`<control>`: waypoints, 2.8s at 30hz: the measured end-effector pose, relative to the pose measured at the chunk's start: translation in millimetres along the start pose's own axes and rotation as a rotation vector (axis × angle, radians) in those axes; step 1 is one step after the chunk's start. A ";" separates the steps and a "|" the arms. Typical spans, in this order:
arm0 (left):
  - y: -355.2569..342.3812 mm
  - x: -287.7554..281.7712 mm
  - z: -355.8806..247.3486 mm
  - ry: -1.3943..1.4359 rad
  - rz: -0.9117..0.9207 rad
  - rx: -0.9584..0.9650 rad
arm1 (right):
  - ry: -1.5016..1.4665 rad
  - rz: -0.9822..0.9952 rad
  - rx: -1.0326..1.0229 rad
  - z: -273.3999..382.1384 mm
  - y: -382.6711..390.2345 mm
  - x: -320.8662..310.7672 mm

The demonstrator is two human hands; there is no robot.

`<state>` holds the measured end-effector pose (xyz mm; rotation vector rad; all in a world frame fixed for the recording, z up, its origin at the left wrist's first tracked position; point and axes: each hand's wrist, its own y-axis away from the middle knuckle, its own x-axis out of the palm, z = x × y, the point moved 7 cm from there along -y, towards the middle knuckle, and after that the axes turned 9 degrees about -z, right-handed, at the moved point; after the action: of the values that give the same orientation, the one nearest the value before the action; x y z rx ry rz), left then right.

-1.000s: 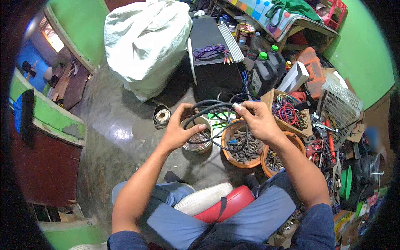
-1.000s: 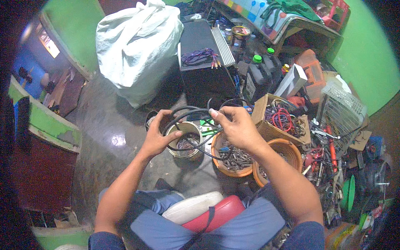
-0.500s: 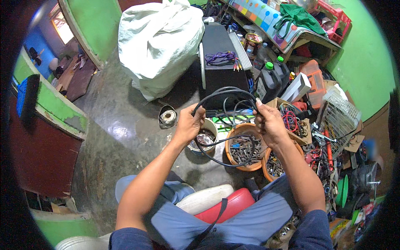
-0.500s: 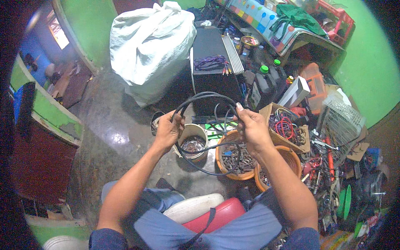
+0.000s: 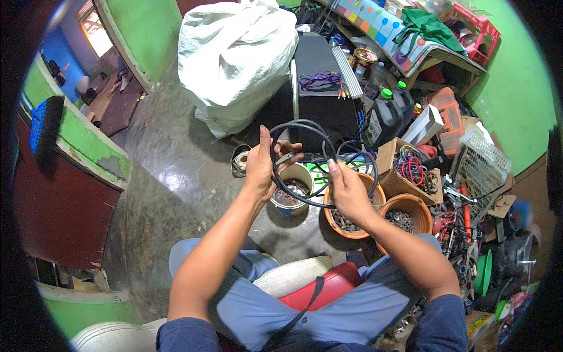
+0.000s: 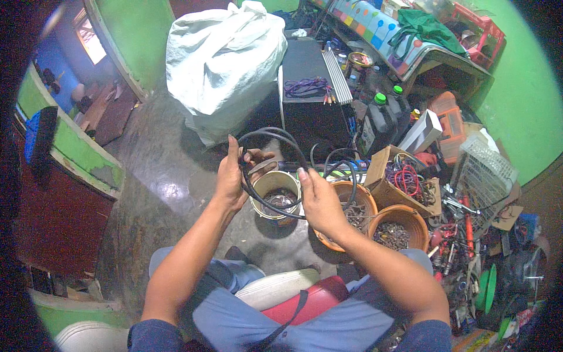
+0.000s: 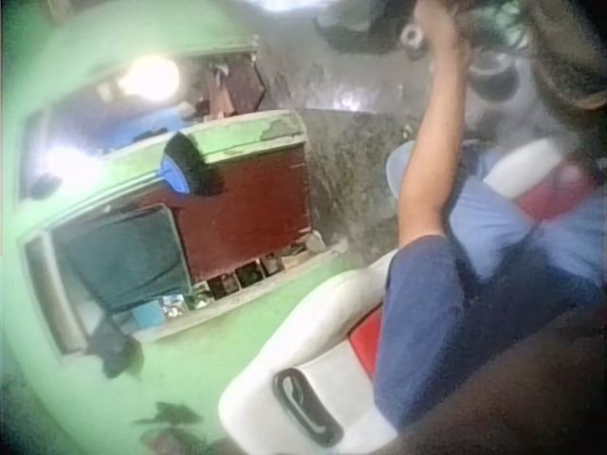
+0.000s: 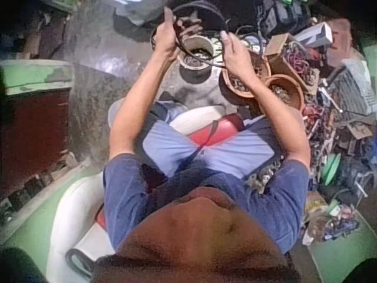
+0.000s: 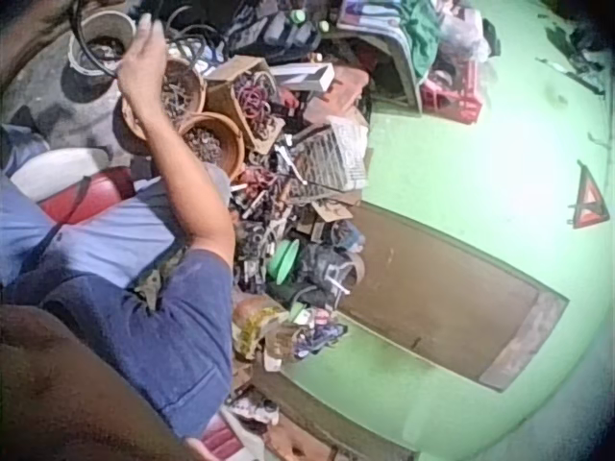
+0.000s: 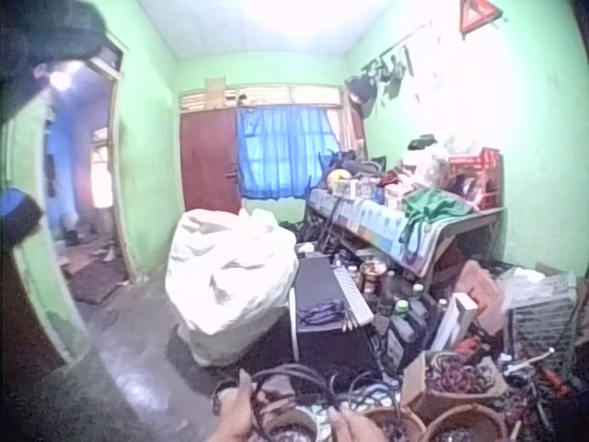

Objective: The person handles a bundle of wires and a small black electronic device. They untangle the wires and examine the device's housing.

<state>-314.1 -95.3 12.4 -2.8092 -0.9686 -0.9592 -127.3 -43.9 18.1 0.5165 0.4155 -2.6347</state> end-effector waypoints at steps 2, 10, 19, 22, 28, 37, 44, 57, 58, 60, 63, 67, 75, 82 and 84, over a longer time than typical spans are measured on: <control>0.5 0.6 3.7 0.060 0.075 -0.079 | -0.029 0.069 0.040 -14.8 0.7 8.1; 3.0 10.9 12.5 0.160 0.195 -0.138 | -0.305 0.264 0.169 -19.1 0.6 21.7; 3.6 1.7 16.6 0.167 0.192 -0.136 | -0.402 0.451 0.270 -17.0 19.4 44.9; 3.9 3.1 17.6 0.204 0.173 -0.144 | -0.275 0.421 0.096 -12.0 18.0 46.6; 13.7 17.4 24.5 0.194 0.214 -0.158 | -0.290 0.393 0.067 -50.8 39.5 77.3; -0.5 -11.7 27.7 0.071 0.011 -0.114 | -0.301 0.468 0.235 -18.0 44.7 74.3; 19.9 11.9 25.3 0.146 0.089 -0.245 | -0.245 0.480 0.256 -31.4 52.5 76.2; 16.5 11.6 39.3 0.210 0.289 -0.431 | -0.112 0.562 0.026 -33.6 49.1 78.7; 18.5 13.3 38.9 0.178 0.277 -0.428 | -0.098 0.567 0.070 -38.9 49.7 79.4; 24.4 14.7 37.7 0.117 0.246 -0.414 | -0.071 0.586 0.152 -44.0 52.1 82.5; 24.2 15.1 44.6 0.033 0.260 -0.396 | -0.102 0.529 0.185 -36.3 55.9 78.2; 18.6 15.9 43.2 0.053 0.285 -0.423 | -0.096 0.538 0.141 -31.6 53.6 76.3; 8.6 1.5 23.6 0.151 0.033 -0.310 | -0.224 0.624 0.250 -9.1 40.4 70.9; 12.7 -9.7 24.0 0.054 -0.188 -0.223 | -0.041 0.600 -0.029 7.5 44.8 68.7; 16.1 -8.6 20.3 0.012 -0.248 -0.172 | -0.038 0.627 -0.064 14.7 45.6 66.6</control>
<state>-299.2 -108.8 -6.1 -2.8620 -1.3188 -1.1341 -166.8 -111.6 -5.8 0.4790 0.2678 -2.0182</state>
